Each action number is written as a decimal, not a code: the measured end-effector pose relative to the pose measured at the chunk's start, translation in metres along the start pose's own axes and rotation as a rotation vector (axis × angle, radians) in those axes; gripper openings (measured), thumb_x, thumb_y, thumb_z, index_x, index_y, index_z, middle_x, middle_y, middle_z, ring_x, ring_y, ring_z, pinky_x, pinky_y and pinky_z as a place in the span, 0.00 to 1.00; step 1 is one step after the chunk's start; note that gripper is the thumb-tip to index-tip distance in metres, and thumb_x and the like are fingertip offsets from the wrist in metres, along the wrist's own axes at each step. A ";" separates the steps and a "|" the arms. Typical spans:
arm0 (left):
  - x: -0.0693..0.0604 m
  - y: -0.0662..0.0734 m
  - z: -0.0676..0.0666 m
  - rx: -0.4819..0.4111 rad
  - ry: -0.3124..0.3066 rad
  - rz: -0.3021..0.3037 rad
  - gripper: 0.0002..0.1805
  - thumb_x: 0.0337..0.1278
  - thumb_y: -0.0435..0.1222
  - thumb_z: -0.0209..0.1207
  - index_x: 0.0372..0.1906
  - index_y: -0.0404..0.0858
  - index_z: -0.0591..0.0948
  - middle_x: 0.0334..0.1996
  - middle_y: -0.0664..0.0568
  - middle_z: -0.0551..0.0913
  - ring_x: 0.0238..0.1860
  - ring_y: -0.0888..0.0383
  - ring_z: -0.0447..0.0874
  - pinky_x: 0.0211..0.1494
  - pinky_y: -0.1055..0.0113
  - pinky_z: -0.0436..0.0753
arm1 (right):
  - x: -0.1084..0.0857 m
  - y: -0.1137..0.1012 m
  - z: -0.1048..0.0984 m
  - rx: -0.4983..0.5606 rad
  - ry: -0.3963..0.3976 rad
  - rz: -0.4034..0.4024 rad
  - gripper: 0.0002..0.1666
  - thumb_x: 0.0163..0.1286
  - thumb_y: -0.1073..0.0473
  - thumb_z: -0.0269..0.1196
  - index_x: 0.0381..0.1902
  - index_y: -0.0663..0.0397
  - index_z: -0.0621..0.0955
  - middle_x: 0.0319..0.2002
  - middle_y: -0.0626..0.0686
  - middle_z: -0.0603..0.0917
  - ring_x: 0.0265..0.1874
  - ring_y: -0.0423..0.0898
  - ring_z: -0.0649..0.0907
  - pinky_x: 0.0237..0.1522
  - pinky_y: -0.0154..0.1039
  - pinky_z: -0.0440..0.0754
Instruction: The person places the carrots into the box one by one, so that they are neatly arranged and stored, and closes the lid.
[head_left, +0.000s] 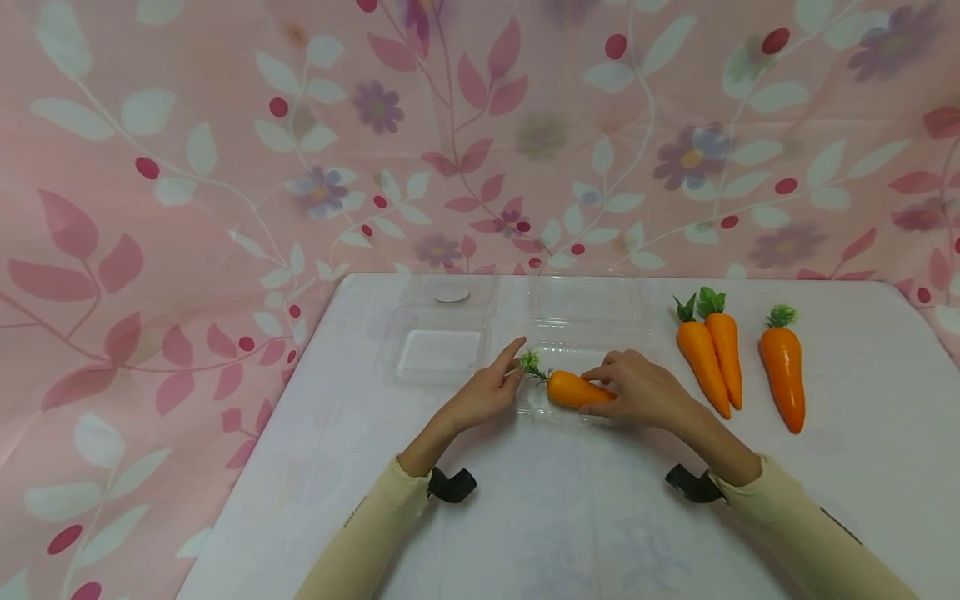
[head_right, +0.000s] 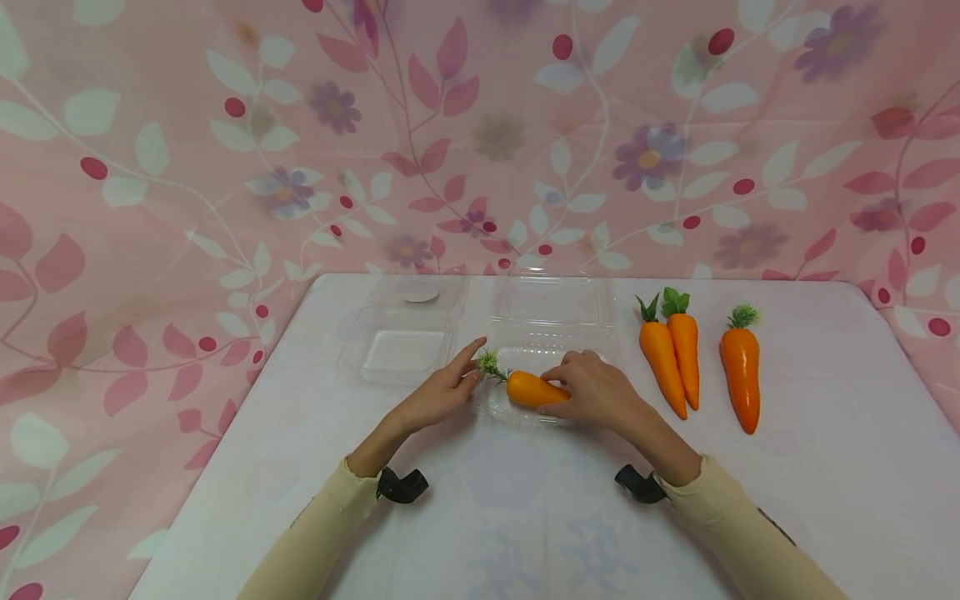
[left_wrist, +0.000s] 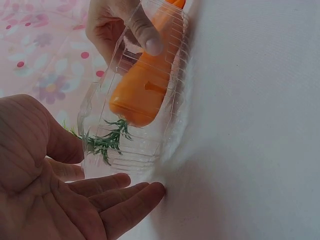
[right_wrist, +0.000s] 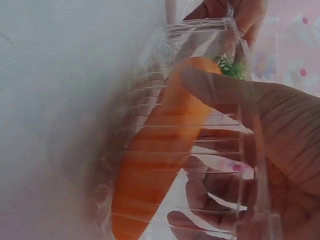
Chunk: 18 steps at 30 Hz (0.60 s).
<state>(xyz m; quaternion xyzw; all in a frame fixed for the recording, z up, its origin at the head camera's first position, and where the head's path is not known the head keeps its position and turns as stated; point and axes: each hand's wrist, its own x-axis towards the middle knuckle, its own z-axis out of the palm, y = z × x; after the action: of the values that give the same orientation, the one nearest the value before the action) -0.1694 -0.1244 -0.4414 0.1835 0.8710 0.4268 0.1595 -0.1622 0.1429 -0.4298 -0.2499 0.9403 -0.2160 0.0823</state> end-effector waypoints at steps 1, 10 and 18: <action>0.000 0.000 0.000 0.003 0.000 0.000 0.32 0.76 0.37 0.45 0.79 0.43 0.51 0.66 0.33 0.70 0.65 0.45 0.71 0.65 0.50 0.72 | 0.000 0.000 -0.001 -0.002 -0.002 0.002 0.29 0.54 0.41 0.75 0.51 0.48 0.87 0.35 0.46 0.79 0.35 0.45 0.73 0.30 0.37 0.74; 0.001 0.000 0.001 0.010 -0.008 -0.009 0.32 0.76 0.37 0.44 0.79 0.43 0.50 0.66 0.33 0.69 0.65 0.45 0.71 0.62 0.50 0.73 | -0.006 0.000 -0.012 0.034 0.016 0.043 0.32 0.57 0.38 0.72 0.55 0.48 0.85 0.41 0.50 0.81 0.41 0.48 0.77 0.34 0.42 0.80; 0.001 0.000 0.000 0.014 -0.004 -0.018 0.32 0.77 0.37 0.44 0.79 0.44 0.51 0.66 0.34 0.70 0.66 0.45 0.71 0.64 0.50 0.73 | -0.018 0.004 -0.027 0.076 0.145 0.051 0.28 0.61 0.44 0.72 0.55 0.52 0.84 0.45 0.55 0.82 0.46 0.53 0.75 0.43 0.49 0.79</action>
<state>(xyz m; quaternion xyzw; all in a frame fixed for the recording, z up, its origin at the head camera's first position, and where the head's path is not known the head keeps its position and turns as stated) -0.1698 -0.1239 -0.4418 0.1775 0.8754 0.4188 0.1638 -0.1553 0.1654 -0.4068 -0.2061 0.9410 -0.2668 0.0288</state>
